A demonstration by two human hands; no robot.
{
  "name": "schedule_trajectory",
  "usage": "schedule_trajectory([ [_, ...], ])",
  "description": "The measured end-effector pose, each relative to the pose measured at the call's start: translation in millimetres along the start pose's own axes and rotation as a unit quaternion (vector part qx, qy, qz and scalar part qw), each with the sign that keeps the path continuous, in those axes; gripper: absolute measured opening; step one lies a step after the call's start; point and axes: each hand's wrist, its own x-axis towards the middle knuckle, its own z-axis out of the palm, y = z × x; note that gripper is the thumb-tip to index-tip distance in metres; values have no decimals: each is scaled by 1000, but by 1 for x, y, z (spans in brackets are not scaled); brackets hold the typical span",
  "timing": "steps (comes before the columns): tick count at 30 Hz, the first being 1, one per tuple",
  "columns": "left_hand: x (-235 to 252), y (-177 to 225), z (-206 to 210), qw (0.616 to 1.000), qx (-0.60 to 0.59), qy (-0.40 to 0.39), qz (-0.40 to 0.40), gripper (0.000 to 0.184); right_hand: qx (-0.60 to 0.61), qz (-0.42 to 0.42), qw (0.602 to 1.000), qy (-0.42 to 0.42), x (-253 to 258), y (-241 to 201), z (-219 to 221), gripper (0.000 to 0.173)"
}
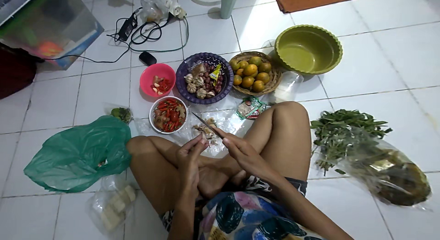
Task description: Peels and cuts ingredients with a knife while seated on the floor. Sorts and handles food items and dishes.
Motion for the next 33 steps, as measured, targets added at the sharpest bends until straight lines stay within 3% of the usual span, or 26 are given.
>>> schedule_trajectory([
  [7, 1, -5, 0, 1000, -4, -9, 23, 24, 27, -24, 998, -53, -6, -9, 6, 52],
  [19, 5, -15, -4, 991, 76, -1, 113, 19, -21, -34, 999, 2, -7, -8, 12, 46],
  [28, 3, -9, -1, 996, 53, 2, 67, 19, 20, -15, 999, -26, -3, -6, 4, 47],
  [33, 2, -5, -3, 998, 57, 4, 41, 20, 1, -21, 1000, 2, 0, 2, -7, 46],
])
